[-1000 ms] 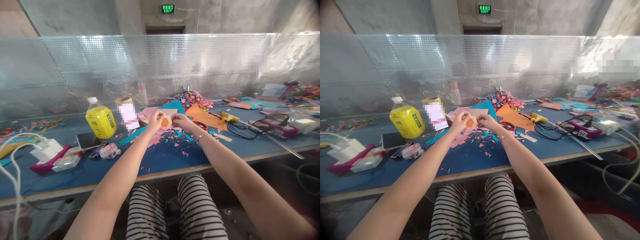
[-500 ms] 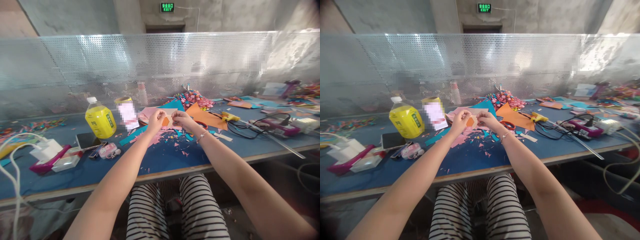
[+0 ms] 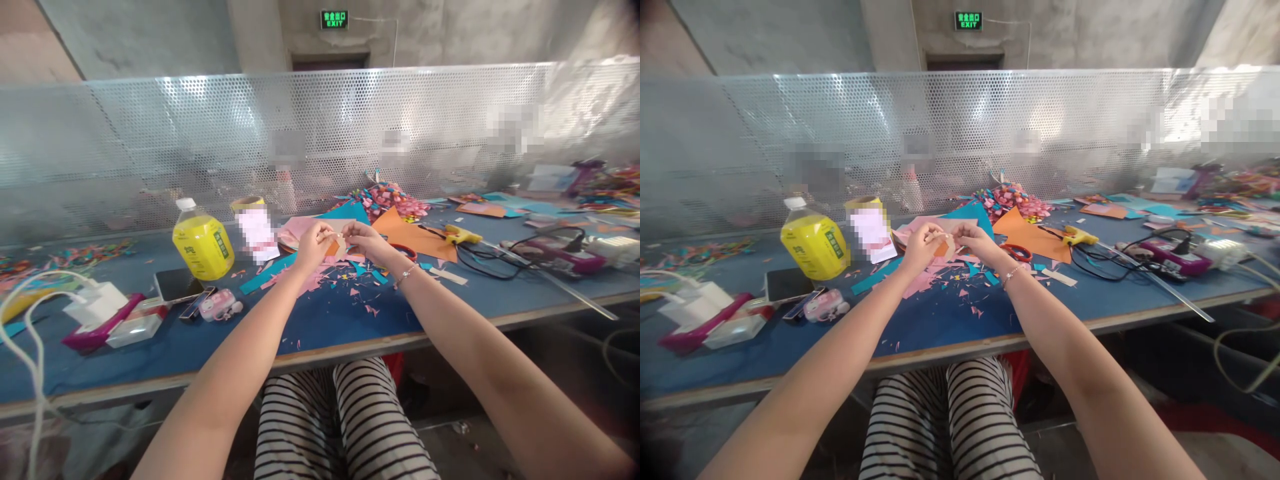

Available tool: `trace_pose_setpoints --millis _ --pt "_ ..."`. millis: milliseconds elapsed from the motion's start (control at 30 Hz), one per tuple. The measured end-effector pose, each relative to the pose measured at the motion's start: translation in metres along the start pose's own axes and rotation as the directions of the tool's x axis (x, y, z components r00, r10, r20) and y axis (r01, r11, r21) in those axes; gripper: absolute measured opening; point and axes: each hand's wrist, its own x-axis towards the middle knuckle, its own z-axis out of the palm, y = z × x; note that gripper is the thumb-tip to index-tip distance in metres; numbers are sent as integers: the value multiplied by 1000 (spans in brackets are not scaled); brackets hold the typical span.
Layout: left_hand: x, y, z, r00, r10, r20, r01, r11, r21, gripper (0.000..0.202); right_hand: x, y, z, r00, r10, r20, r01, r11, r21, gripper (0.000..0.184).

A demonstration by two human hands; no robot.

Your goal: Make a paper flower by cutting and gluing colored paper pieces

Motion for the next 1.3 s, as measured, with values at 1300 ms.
trace_pose_setpoints --millis 1300 --pt "2 -21 -5 921 377 97 -371 777 508 12 -5 -6 4 743 -642 189 445 264 -856 12"
